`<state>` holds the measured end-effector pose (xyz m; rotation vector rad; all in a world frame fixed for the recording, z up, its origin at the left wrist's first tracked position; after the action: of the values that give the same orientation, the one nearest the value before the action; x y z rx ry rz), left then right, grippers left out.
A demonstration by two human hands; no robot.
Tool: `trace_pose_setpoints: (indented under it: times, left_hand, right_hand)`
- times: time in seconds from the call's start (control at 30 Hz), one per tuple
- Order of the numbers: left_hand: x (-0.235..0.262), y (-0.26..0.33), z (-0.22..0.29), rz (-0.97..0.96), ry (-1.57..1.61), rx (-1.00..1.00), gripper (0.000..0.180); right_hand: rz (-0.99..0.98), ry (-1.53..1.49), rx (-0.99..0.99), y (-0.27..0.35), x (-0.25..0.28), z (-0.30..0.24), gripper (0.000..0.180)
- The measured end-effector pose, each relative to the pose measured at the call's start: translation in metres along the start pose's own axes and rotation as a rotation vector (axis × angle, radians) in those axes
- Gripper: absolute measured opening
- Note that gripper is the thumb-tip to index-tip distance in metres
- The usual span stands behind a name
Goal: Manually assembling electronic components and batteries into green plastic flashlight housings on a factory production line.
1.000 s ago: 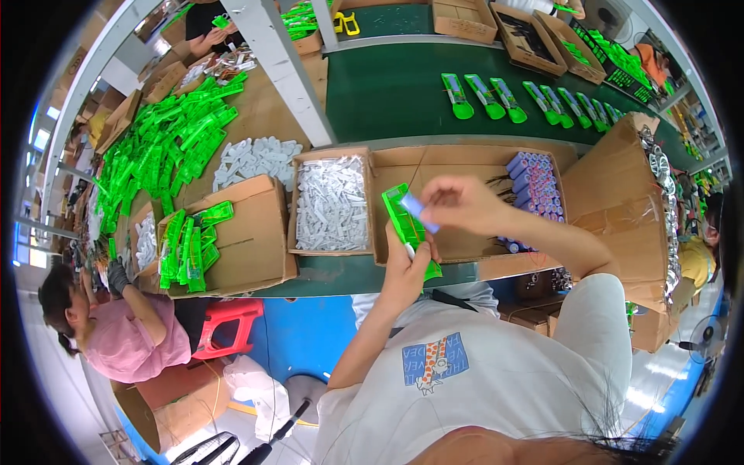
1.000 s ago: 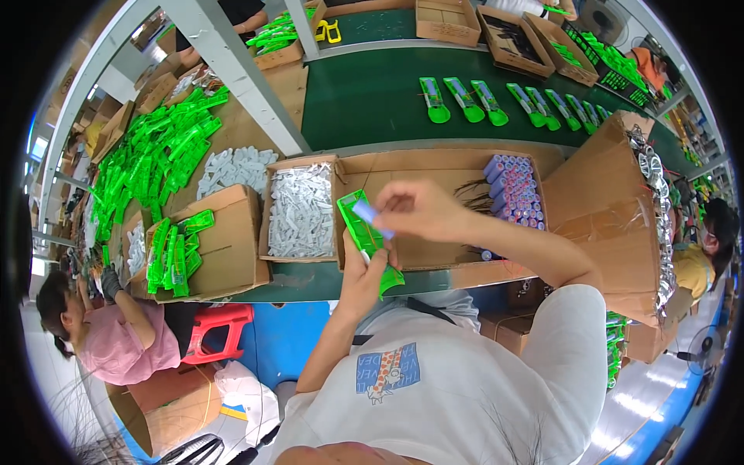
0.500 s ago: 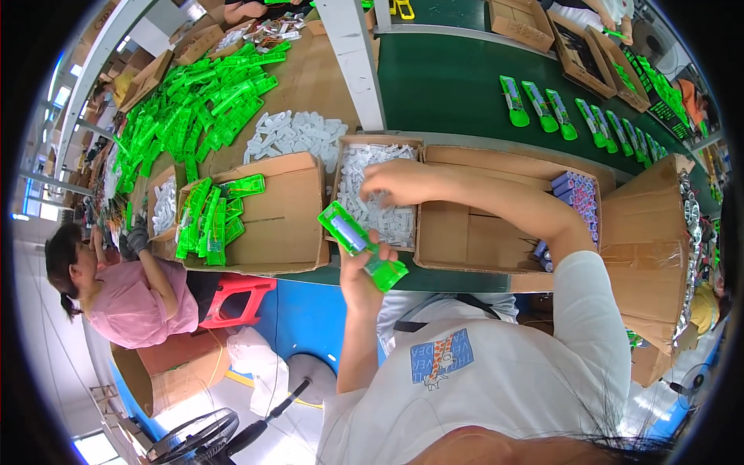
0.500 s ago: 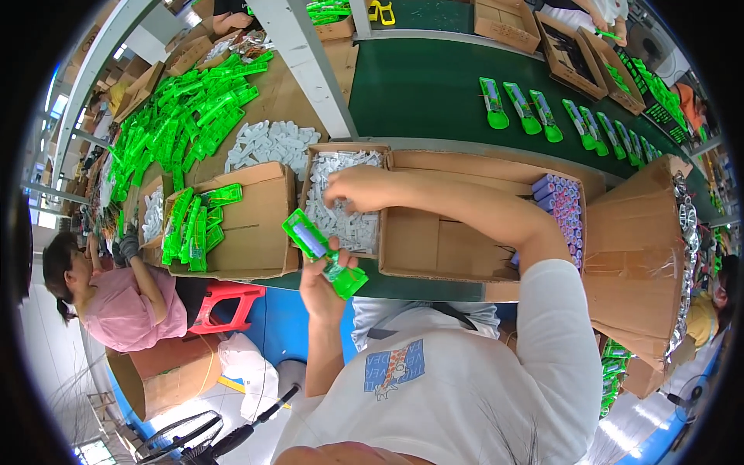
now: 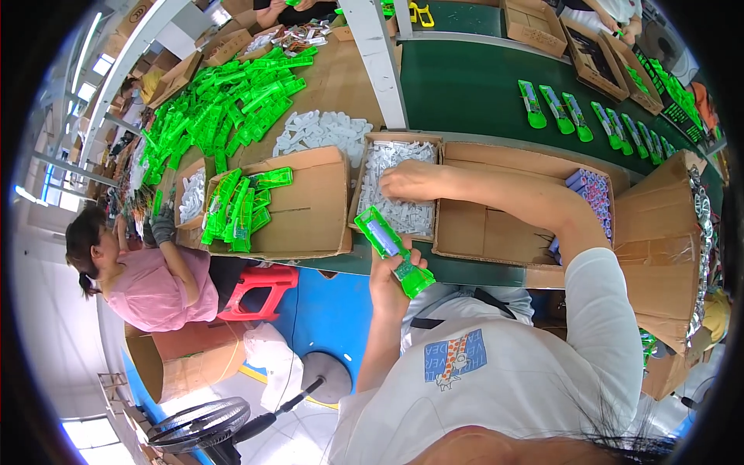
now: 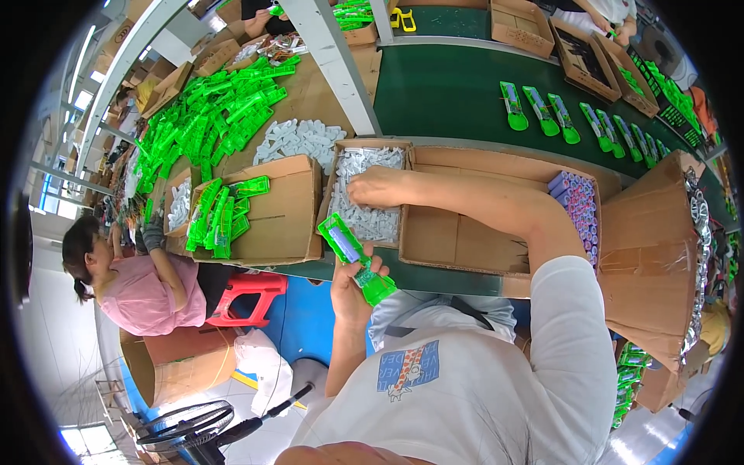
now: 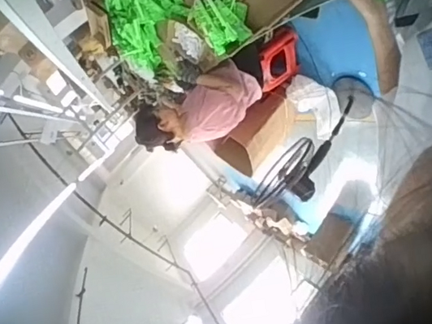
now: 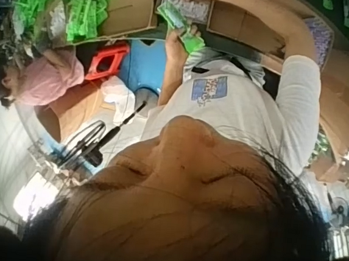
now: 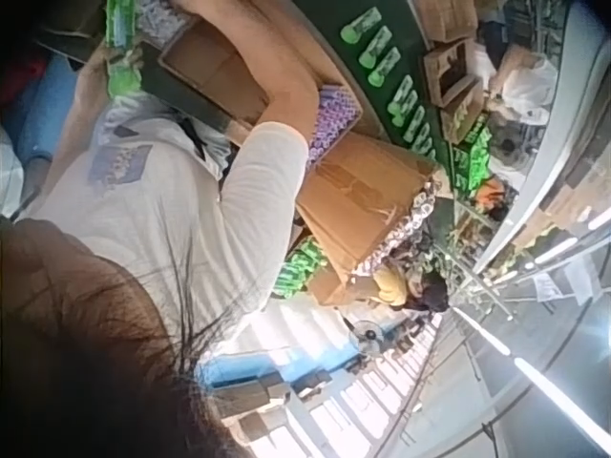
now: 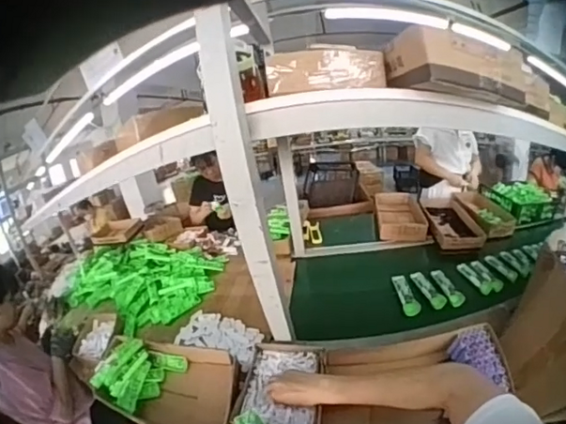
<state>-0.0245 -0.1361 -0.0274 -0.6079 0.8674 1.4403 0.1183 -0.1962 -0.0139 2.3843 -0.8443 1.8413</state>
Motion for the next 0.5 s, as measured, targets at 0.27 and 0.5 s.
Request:
trace_pose_setpoints:
  times: [0.27, 0.5]
  left_hand:
    - [-0.005, -0.002, 0.006, 0.008, -0.196, 0.010, 0.044]
    - [-0.014, -0.015, 0.002, -0.048, -0.323, -0.018, 0.036]
  right_hand:
    - [0.163, -1.328, -0.801, 0.011, 0.036, 0.004, 0.023]
    - [0.227, -0.649, -0.536, 0.020, 0.057, -0.017, 0.017]
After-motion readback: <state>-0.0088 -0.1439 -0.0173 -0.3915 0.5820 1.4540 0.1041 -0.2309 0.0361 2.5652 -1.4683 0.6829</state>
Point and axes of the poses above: each hand's wrist, its own y-axis away from the middle knuckle, its own x-axis out of the back of the hand, z = x × y, the point moved 8 cm from there along -y, towards the middle knuckle, and after that the axes turned 9 degrees about -x, right-handed, at the moved point
